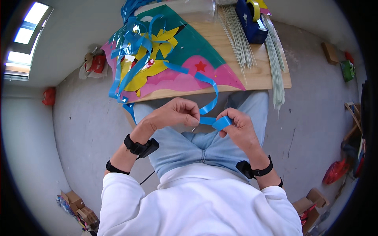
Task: Assemble a Pikachu kite by applying tape to secure the various colored plastic components.
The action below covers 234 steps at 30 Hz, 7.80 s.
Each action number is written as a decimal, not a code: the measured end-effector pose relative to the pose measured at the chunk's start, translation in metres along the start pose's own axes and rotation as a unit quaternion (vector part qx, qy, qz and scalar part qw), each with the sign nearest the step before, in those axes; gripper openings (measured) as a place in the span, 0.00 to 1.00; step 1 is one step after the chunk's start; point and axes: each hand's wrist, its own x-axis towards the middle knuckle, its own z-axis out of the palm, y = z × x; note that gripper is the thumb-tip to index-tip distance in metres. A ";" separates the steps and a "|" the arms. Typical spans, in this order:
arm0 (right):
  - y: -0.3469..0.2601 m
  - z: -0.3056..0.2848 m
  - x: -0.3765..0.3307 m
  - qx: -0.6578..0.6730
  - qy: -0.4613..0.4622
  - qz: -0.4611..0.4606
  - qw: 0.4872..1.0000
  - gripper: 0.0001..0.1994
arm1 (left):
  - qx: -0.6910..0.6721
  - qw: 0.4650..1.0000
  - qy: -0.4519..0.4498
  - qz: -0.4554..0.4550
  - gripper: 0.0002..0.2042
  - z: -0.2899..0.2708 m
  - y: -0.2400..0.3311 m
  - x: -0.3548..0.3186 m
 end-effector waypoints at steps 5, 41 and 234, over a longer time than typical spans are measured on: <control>-0.002 -0.011 -0.009 0.147 -0.017 -0.042 0.988 0.04 | -0.044 0.995 0.074 0.045 0.10 0.020 -0.004 0.010; 0.048 -0.020 0.030 0.156 0.035 0.044 0.986 0.08 | -0.309 0.942 0.122 0.046 0.10 0.075 -0.073 0.092; -0.057 -0.197 0.211 0.194 0.221 -0.112 0.949 0.05 | 0.567 0.715 0.393 0.116 0.33 0.094 -0.052 0.137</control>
